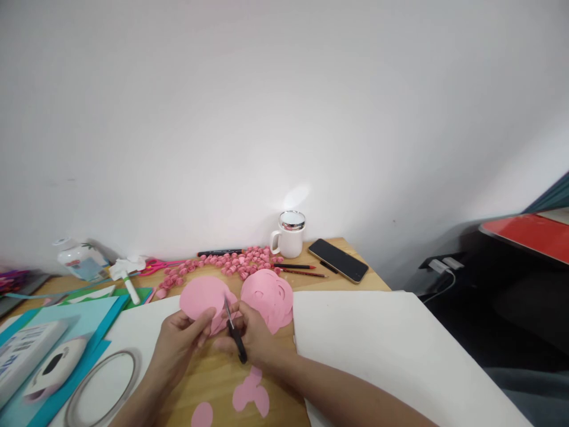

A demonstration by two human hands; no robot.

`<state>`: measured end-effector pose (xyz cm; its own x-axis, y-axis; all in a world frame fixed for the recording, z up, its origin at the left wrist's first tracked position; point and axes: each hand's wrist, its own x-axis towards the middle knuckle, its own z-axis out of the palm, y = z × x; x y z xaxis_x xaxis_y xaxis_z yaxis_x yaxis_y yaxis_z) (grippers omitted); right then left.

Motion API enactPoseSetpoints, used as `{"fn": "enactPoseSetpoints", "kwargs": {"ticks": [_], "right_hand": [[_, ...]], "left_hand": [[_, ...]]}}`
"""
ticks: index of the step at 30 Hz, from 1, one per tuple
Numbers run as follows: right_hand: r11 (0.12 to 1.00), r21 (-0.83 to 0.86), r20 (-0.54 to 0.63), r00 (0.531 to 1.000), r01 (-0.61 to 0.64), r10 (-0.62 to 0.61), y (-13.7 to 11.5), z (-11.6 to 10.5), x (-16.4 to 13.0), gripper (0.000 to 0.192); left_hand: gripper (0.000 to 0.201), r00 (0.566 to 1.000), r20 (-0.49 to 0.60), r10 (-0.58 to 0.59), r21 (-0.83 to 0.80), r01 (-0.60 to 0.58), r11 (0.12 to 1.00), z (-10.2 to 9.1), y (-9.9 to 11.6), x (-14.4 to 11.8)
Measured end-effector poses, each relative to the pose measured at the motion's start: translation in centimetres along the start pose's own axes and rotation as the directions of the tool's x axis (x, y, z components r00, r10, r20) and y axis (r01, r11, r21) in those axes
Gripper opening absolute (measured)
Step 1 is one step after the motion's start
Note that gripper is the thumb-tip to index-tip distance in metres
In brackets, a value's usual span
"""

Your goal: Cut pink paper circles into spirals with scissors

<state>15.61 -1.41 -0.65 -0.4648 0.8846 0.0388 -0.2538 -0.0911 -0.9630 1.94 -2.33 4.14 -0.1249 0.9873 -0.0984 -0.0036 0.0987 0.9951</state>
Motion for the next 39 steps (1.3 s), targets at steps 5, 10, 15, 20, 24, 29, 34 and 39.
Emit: {"fn": "enactPoseSetpoints", "kwargs": {"ticks": [5, 10, 15, 20, 24, 29, 34, 39], "right_hand": [[0.999, 0.016, -0.038, 0.999, 0.032, -0.031, -0.8, 0.2, 0.0, 0.055], [0.998, 0.031, -0.027, 0.998, 0.058, -0.057, -1.0, 0.3, 0.0, 0.052], [0.996, 0.051, -0.011, 0.997, 0.073, -0.072, -0.8, 0.3, 0.1, 0.049], [0.999, 0.037, -0.013, 0.999, 0.035, -0.034, -0.8, 0.3, 0.0, 0.051], [1.0, 0.009, -0.041, 0.999, -0.003, 0.003, -0.6, 0.0, -0.1, 0.05], [0.999, -0.029, -0.061, 0.998, -0.014, 0.012, -0.3, 0.0, 0.0, 0.044], [1.0, -0.019, -0.052, 0.999, -0.007, 0.006, 0.1, 0.0, 0.0, 0.041], [0.999, -0.034, -0.016, 1.0, -0.014, 0.014, 0.4, -0.1, -0.1, 0.046]], "left_hand": [[0.036, 1.0, -0.001, -0.001, 0.013, 0.001, 1.0, 0.2, 0.1, -0.2], [0.035, 1.0, -0.008, 0.011, 0.025, -0.01, 1.0, 0.2, 0.3, -0.3], [0.036, 1.0, -0.006, 0.012, 0.029, -0.012, 1.0, 0.1, 0.2, -0.1], [0.038, 1.0, 0.003, 0.018, 0.044, -0.018, 0.999, 0.0, 0.2, -0.1], [0.038, 1.0, -0.009, 0.02, 0.049, -0.019, 0.999, 0.0, 0.2, 0.0], [0.036, 0.999, -0.014, 0.038, 0.025, -0.038, 0.999, -0.1, 0.1, 0.0], [0.031, 0.998, 0.039, 0.048, -0.051, -0.046, 0.998, -0.1, 0.3, 0.1], [0.028, 0.996, 0.072, 0.044, -0.126, -0.034, 0.991, 0.0, 0.4, 0.1]]}}
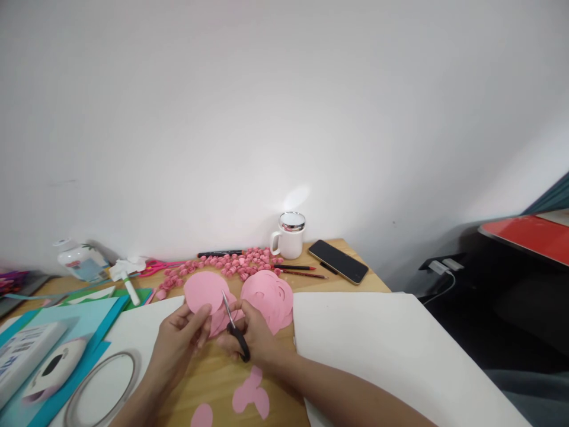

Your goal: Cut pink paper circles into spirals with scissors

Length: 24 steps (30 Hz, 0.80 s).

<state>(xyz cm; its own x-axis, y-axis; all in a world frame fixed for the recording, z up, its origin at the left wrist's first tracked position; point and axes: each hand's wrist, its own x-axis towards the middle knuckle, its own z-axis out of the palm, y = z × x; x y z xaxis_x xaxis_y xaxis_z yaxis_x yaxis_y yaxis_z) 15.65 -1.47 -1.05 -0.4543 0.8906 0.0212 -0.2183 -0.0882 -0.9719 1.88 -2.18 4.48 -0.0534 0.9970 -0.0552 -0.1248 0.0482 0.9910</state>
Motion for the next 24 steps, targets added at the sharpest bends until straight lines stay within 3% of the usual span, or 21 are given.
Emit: {"fn": "enactPoseSetpoints", "kwargs": {"ticks": [9, 17, 24], "right_hand": [[0.998, -0.013, -0.038, 0.997, 0.069, -0.069, -1.3, 0.3, 0.1, 0.049], [0.993, 0.058, -0.035, 0.995, 0.098, -0.096, -0.8, 0.1, 0.1, 0.05], [0.999, 0.023, -0.088, 0.996, 0.023, -0.021, -0.8, 0.2, 0.1, 0.048]], "left_hand": [[0.035, 0.998, -0.063, 0.013, 0.181, -0.001, 0.984, 0.1, -0.1, -0.2], [0.033, 0.998, -0.054, 0.011, 0.146, -0.003, 0.989, 0.1, 0.0, -0.3], [0.029, 0.999, -0.031, 0.019, 0.115, -0.015, 0.993, -0.2, -0.2, -0.2]]}}
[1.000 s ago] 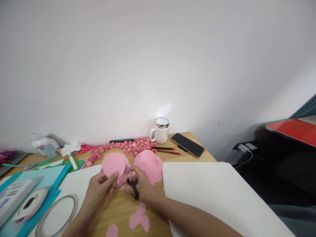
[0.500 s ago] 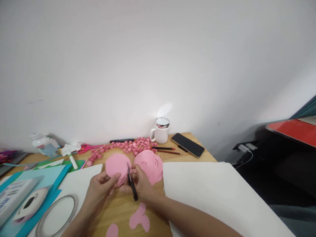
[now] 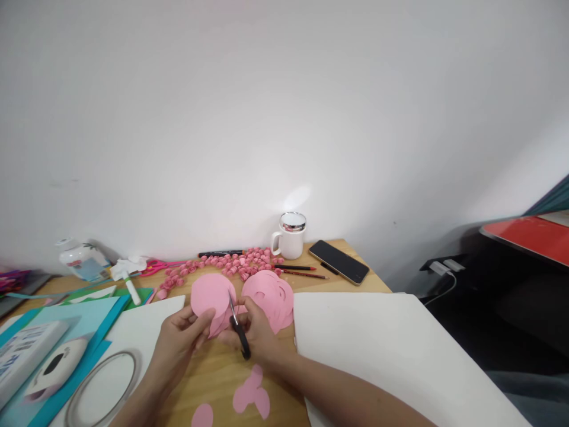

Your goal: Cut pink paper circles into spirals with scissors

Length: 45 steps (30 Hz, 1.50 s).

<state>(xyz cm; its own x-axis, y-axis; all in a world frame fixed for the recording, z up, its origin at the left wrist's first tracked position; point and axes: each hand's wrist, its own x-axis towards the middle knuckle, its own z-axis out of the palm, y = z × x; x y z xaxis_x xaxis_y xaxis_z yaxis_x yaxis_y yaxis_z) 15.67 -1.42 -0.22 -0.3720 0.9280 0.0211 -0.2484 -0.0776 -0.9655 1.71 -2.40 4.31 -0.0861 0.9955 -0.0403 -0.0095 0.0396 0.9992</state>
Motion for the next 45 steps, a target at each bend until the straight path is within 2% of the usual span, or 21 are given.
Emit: {"fn": "enactPoseSetpoints", "kwargs": {"ticks": [7, 12, 17, 22, 27, 31, 39, 45], "right_hand": [[0.999, -0.043, -0.011, 1.0, -0.017, 0.017, 0.4, -0.1, 0.0, 0.043], [0.999, -0.039, 0.002, 1.0, -0.009, 0.009, 0.8, -0.1, 0.1, 0.04], [0.998, -0.052, 0.037, 0.999, -0.018, 0.019, 0.7, -0.2, 0.0, 0.041], [0.999, -0.023, 0.067, 0.997, -0.042, 0.044, 0.6, -0.2, 0.1, 0.049], [0.999, 0.034, 0.04, 0.999, 0.031, -0.032, -0.1, 0.1, 0.1, 0.055], [0.998, 0.036, 0.033, 0.999, 0.041, -0.043, -0.7, 0.3, 0.0, 0.054], [0.998, 0.056, 0.037, 0.999, 0.024, -0.026, 0.1, 0.0, 0.2, 0.052], [1.0, -0.001, 0.016, 1.0, -0.003, 0.003, 0.1, 0.0, 0.1, 0.047]], "left_hand": [[0.03, 0.999, 0.034, 0.033, 0.002, -0.033, 0.999, -0.5, -0.5, 0.4], [0.03, 0.998, 0.056, 0.013, -0.081, -0.008, 0.997, -0.3, -0.3, 0.4], [0.025, 1.0, 0.023, -0.006, -0.119, 0.008, 0.993, 0.0, 0.1, 0.2], [0.032, 0.999, -0.033, 0.017, -0.063, -0.019, 0.998, 0.2, 0.1, 0.1], [0.029, 1.0, -0.011, 0.004, 0.019, -0.004, 1.0, 0.0, -0.1, 0.0], [0.029, 1.0, -0.002, -0.006, 0.038, 0.006, 0.999, -0.1, -0.2, 0.1], [0.031, 1.0, 0.001, -0.007, 0.039, 0.007, 0.999, 0.0, 0.0, 0.0], [0.029, 1.0, 0.022, 0.005, 0.044, -0.006, 0.999, -0.4, -0.4, 0.4]]}}
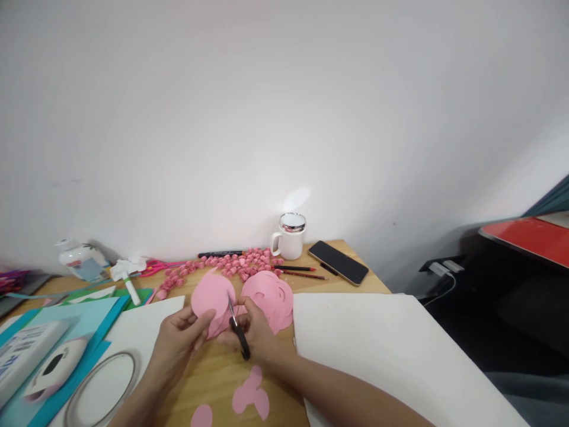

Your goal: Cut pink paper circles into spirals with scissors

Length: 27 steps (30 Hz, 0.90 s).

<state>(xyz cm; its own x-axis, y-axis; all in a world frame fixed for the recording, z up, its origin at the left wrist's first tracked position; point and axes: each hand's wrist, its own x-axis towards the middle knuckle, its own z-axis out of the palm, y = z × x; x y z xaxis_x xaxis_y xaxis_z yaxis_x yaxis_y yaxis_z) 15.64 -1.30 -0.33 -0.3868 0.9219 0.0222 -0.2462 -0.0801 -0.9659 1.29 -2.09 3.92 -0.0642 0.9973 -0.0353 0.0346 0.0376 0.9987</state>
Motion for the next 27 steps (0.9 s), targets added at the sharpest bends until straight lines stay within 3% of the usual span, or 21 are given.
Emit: {"fn": "enactPoseSetpoints", "kwargs": {"ticks": [6, 14, 19, 27], "right_hand": [[0.999, -0.047, -0.017, 1.0, -0.017, 0.016, 0.4, -0.1, -0.1, 0.044], [0.999, -0.042, 0.018, 1.0, -0.012, 0.013, 0.8, -0.1, -0.1, 0.045], [0.999, -0.031, 0.042, 0.999, -0.016, 0.017, 0.9, -0.3, 0.0, 0.049], [0.995, 0.038, 0.004, 0.996, 0.09, -0.09, -1.1, 0.6, 0.0, 0.054]], "left_hand": [[0.032, 1.0, 0.007, 0.025, -0.001, -0.025, 1.0, -0.4, -0.7, 0.6], [0.028, 1.0, 0.001, -0.004, -0.142, 0.004, 0.99, 0.2, 0.4, -0.1], [0.033, 1.0, -0.008, 0.0, -0.052, -0.001, 0.999, 0.2, 0.4, -0.1], [0.032, 1.0, -0.015, -0.016, 0.024, 0.016, 1.0, 0.7, 0.6, -0.7]]}}
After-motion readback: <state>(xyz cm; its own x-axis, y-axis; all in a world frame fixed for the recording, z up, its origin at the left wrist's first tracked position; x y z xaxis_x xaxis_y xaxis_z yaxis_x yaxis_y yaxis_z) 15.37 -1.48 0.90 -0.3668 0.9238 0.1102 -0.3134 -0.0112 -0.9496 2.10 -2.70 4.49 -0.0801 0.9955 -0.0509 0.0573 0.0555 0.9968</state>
